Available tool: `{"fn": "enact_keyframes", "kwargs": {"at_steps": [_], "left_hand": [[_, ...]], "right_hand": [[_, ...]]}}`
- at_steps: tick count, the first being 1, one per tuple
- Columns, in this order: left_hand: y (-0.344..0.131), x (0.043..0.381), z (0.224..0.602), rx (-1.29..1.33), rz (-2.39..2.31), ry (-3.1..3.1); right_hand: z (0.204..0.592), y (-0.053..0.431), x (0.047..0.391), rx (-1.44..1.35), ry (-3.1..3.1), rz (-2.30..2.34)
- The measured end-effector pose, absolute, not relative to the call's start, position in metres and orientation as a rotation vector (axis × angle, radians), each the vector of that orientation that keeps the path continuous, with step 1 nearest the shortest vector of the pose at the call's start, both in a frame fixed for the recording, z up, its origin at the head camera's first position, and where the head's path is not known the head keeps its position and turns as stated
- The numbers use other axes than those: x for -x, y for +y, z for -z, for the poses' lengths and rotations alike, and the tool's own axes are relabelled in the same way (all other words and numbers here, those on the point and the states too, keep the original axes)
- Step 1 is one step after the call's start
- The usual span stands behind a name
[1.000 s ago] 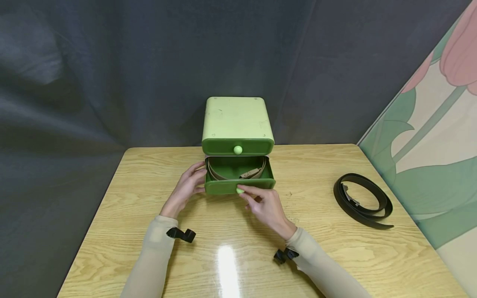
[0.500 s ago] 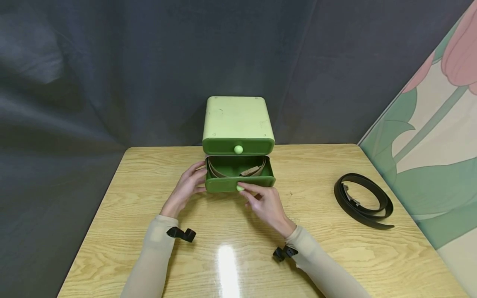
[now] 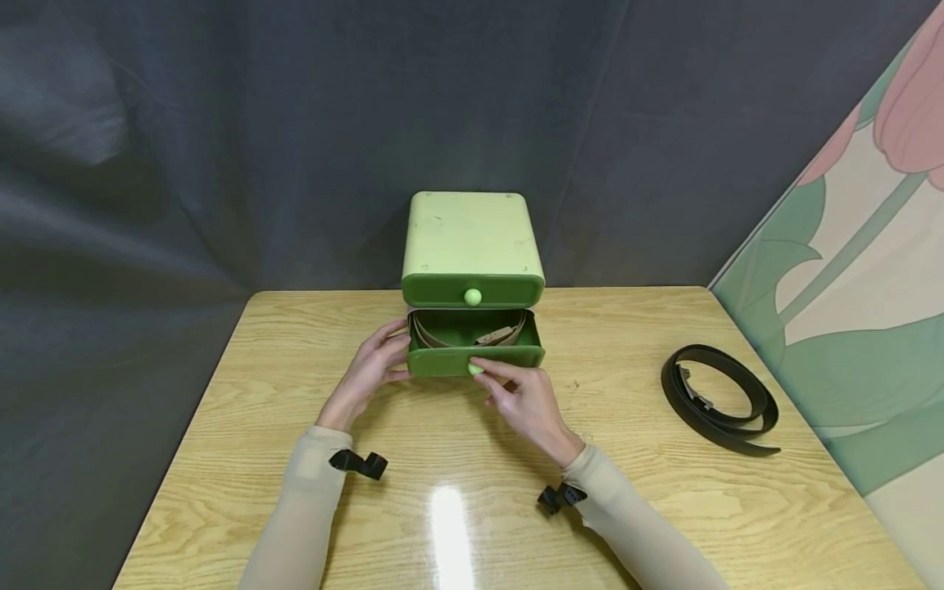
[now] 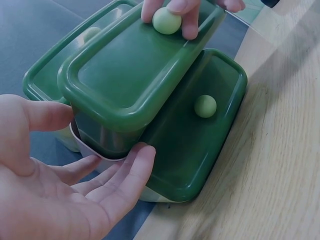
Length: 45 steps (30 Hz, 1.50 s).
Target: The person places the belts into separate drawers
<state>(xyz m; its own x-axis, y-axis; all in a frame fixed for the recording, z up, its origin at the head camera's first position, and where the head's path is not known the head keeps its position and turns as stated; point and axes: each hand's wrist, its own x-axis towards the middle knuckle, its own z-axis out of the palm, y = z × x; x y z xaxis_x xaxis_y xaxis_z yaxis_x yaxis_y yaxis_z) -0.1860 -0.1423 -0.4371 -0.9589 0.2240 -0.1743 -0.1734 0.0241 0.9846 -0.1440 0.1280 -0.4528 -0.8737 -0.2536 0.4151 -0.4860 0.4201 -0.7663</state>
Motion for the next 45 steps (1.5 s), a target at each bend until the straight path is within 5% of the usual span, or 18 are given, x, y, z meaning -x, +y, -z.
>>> {"fn": "enact_keyframes", "kwargs": {"at_steps": [45], "left_hand": [[-0.144, 0.185, 0.437, -0.074, -2.024, 2.01]], "right_hand": [[0.455, 0.124, 0.165, -0.61, -2.416, -1.442]]}}
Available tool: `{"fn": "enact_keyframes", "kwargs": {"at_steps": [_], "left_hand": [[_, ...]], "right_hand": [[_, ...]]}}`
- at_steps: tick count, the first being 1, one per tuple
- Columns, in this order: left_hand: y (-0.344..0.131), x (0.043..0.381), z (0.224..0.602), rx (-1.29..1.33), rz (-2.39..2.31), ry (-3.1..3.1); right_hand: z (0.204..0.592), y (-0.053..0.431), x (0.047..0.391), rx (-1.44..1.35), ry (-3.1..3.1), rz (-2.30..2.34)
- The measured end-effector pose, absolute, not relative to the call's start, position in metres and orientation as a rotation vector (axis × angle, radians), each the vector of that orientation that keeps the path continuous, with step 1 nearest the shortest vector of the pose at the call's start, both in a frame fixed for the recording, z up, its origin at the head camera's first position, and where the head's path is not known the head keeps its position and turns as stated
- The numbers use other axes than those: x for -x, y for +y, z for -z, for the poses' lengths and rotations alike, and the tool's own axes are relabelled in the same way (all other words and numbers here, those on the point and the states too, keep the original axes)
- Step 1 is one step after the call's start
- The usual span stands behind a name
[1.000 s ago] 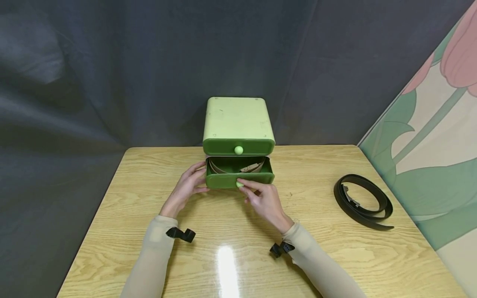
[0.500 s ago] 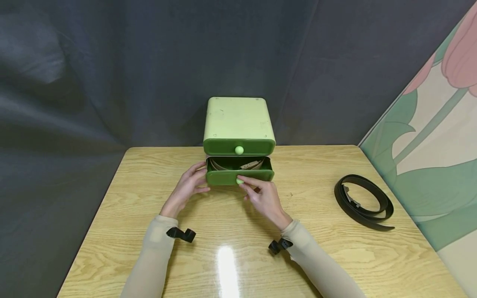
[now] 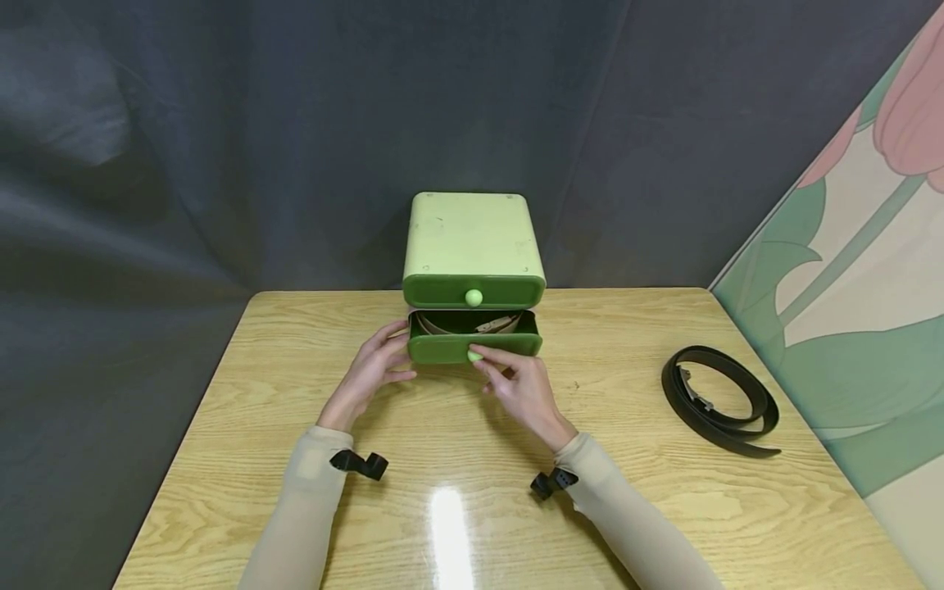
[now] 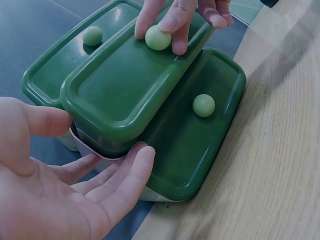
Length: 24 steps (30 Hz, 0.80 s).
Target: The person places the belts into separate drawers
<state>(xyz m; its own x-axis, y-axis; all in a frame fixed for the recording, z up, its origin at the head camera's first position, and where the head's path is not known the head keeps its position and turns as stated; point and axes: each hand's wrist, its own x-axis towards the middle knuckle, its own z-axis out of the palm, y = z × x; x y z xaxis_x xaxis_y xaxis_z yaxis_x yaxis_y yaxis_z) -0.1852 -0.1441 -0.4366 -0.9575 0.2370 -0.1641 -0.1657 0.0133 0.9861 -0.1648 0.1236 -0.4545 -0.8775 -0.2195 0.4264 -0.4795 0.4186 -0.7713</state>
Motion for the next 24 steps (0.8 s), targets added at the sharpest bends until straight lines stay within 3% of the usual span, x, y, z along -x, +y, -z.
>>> {"fn": "enact_keyframes", "kwargs": {"at_steps": [24], "left_hand": [[-0.1441, 0.1864, 0.4389, -0.077, -2.02, 2.013]], "right_hand": [[0.4553, 0.1204, 0.169, -0.572, -2.395, -1.463]]}}
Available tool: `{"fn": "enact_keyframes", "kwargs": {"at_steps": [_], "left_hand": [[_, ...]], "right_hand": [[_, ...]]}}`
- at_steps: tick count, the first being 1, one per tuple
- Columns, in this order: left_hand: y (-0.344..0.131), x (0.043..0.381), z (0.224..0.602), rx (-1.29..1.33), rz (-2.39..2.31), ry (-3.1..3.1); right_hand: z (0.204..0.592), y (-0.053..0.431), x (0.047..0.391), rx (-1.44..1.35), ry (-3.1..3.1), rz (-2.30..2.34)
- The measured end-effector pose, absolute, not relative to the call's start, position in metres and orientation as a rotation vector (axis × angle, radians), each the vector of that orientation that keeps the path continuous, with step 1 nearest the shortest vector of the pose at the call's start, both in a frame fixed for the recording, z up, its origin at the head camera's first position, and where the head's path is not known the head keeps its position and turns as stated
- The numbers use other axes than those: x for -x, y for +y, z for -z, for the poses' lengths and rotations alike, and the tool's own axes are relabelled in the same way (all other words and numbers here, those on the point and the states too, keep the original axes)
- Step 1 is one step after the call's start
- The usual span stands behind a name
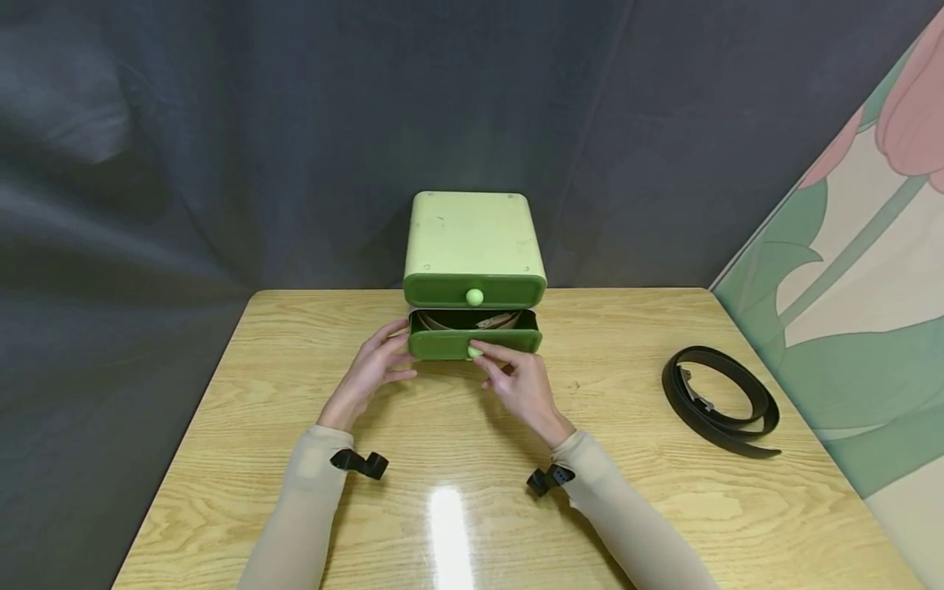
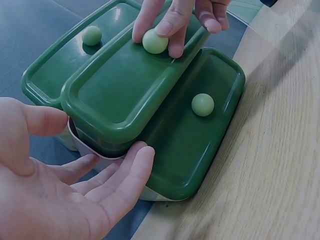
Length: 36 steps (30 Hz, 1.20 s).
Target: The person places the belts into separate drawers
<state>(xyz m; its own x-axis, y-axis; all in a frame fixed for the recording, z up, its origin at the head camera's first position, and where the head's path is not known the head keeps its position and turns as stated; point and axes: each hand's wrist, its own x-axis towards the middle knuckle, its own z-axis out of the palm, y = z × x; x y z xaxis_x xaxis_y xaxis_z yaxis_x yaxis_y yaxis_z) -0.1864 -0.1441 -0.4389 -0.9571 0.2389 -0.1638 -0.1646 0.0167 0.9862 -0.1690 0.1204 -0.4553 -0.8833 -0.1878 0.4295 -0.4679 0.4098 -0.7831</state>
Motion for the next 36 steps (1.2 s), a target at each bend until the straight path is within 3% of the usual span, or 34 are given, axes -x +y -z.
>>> {"fn": "enact_keyframes", "kwargs": {"at_steps": [36], "left_hand": [[-0.145, 0.185, 0.437, -0.099, -2.016, 1.994]], "right_hand": [[0.456, 0.113, 0.186, -0.466, -2.367, -1.541]]}}
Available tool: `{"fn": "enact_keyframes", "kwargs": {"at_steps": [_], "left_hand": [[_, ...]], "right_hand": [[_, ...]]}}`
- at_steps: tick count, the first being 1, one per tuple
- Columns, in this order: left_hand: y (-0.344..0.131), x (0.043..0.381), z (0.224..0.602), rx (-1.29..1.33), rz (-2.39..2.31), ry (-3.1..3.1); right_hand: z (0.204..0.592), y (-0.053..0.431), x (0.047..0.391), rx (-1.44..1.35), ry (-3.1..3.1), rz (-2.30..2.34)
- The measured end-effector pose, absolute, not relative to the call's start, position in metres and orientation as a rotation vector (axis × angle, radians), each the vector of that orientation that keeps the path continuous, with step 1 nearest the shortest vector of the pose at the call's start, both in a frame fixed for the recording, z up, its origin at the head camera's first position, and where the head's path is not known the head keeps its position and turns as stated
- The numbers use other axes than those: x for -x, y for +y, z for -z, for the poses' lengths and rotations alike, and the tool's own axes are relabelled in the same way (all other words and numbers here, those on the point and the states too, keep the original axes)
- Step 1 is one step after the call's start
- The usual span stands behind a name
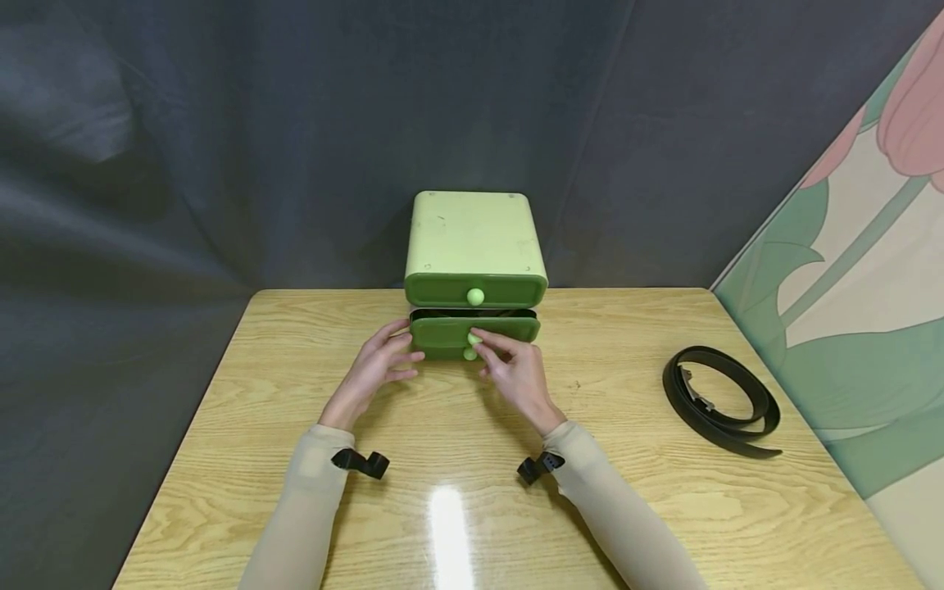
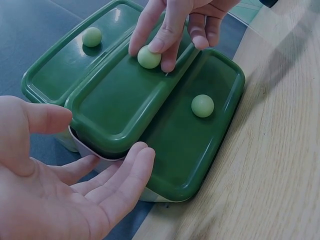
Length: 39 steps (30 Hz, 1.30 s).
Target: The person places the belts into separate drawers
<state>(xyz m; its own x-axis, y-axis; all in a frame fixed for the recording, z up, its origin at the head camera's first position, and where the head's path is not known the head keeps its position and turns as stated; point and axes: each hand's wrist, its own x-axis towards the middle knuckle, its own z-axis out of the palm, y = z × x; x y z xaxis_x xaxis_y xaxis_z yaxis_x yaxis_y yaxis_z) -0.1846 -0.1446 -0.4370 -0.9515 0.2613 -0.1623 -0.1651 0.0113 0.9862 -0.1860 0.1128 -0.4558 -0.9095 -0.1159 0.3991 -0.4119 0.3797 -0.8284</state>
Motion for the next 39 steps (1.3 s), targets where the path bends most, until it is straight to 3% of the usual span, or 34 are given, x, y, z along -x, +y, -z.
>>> {"fn": "enact_keyframes", "kwargs": {"at_steps": [39], "left_hand": [[-0.143, 0.187, 0.437, -0.081, -2.01, 2.017]], "right_hand": [[0.461, 0.108, 0.201, -0.426, -2.243, -1.643]]}}
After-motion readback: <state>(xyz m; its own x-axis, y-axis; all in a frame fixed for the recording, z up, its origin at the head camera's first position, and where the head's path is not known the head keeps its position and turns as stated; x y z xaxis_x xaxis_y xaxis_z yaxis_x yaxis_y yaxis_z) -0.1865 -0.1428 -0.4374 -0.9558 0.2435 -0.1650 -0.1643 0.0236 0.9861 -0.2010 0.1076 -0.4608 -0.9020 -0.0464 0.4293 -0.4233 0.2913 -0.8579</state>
